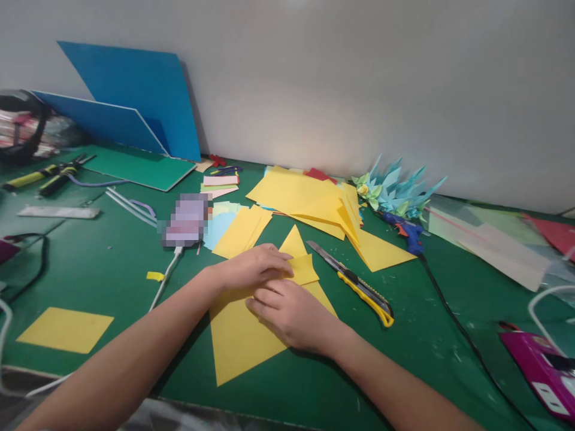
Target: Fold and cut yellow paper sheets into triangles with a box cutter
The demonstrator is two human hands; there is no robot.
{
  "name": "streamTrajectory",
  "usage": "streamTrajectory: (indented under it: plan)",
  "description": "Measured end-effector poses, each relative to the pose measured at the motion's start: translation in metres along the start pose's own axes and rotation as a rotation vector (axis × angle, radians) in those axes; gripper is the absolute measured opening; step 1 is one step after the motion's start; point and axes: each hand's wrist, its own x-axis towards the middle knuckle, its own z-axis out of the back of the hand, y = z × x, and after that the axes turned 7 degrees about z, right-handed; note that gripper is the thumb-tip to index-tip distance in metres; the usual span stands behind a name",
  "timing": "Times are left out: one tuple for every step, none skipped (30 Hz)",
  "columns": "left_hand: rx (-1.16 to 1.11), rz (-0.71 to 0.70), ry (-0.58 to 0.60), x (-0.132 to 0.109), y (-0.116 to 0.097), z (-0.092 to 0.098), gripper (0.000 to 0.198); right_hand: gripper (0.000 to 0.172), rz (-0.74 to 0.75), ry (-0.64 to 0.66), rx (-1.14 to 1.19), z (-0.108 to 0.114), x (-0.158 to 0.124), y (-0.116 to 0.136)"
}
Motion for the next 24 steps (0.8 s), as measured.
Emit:
streamTrajectory:
  plan:
    - [0.003,0.008,0.003,0.000,-0.001,0.000,0.022,0.025,-0.006,-0.010,0.001,0.000,0.000,0.000]
    - [0.007,0.016,0.008,0.000,-0.002,0.001,0.022,0.025,-0.013,-0.020,0.001,0.000,-0.001,0.000]
    - [0.010,0.023,0.012,0.000,-0.002,0.001,0.022,0.025,-0.022,-0.034,0.003,0.000,-0.002,0.000]
    - [0.011,0.026,0.015,0.000,-0.003,0.002,0.021,0.026,-0.034,-0.045,0.006,0.001,-0.003,-0.001]
    - [0.013,0.026,0.020,-0.001,-0.004,0.002,0.021,0.026,-0.049,-0.051,0.009,0.003,-0.005,-0.002]
    - [0.015,0.024,0.026,-0.001,-0.004,0.002,0.020,0.027,-0.068,-0.056,0.011,0.006,-0.008,-0.003]
    - [0.018,0.026,0.030,-0.001,-0.004,0.001,0.019,0.027,-0.090,-0.059,0.015,0.009,-0.011,-0.005]
    - [0.021,0.031,0.033,-0.002,-0.004,0.001,0.016,0.027,-0.117,-0.058,0.017,0.012,-0.015,-0.007]
    - [0.025,0.040,0.036,-0.002,-0.003,0.001,0.014,0.027,-0.141,-0.068,0.017,0.016,-0.019,-0.010]
    - [0.030,0.051,0.039,-0.003,-0.003,0.000,0.011,0.026,-0.166,-0.071,0.024,0.019,-0.024,-0.013]
    - [0.035,0.063,0.042,-0.003,-0.003,0.000,0.011,0.026,-0.187,-0.086,0.032,0.023,-0.029,-0.016]
    - [0.039,0.071,0.045,-0.003,-0.003,0.001,0.011,0.026,-0.209,-0.091,0.044,0.027,-0.034,-0.019]
    - [0.043,0.075,0.048,-0.003,-0.003,0.001,0.012,0.025,-0.232,-0.092,0.052,0.030,-0.039,-0.022]
    - [0.049,0.078,0.052,-0.003,-0.004,0.002,0.013,0.025,-0.255,-0.091,0.060,0.033,-0.043,-0.024]
    - [0.054,0.079,0.055,-0.002,-0.004,0.002,0.014,0.025,-0.276,-0.089,0.065,0.035,-0.047,-0.027]
    - [0.059,0.079,0.059,-0.002,-0.005,0.003,0.014,0.025,-0.290,-0.089,0.069,0.037,-0.050,-0.028]
    - [0.064,0.082,0.062,-0.002,-0.005,0.003,0.014,0.025,-0.298,-0.090,0.073,0.038,-0.052,-0.030]
    - [0.068,0.087,0.067,-0.002,-0.006,0.003,0.015,0.025,-0.300,-0.093,0.077,0.038,-0.054,-0.030]
    - [0.072,0.094,0.071,-0.003,-0.005,0.003,0.016,0.025,-0.295,-0.100,0.079,0.038,-0.055,-0.030]
    - [0.075,0.099,0.077,-0.003,-0.005,0.003,0.018,0.025,-0.285,-0.108,0.079,0.037,-0.056,-0.030]
    - [0.078,0.101,0.082,-0.003,-0.004,0.002,0.019,0.025,-0.273,-0.118,0.076,0.037,-0.057,-0.029]
    - [0.081,0.100,0.086,-0.004,-0.003,0.001,0.020,0.026,-0.262,-0.128,0.069,0.036,-0.058,-0.028]
    - [0.083,0.095,0.088,-0.004,-0.003,0.001,0.020,0.026,-0.252,-0.138,0.059,0.035,-0.058,-0.027]
    - [0.087,0.089,0.086,-0.004,-0.002,0.000,0.020,0.026,-0.245,-0.146,0.045,0.034,-0.059,-0.026]
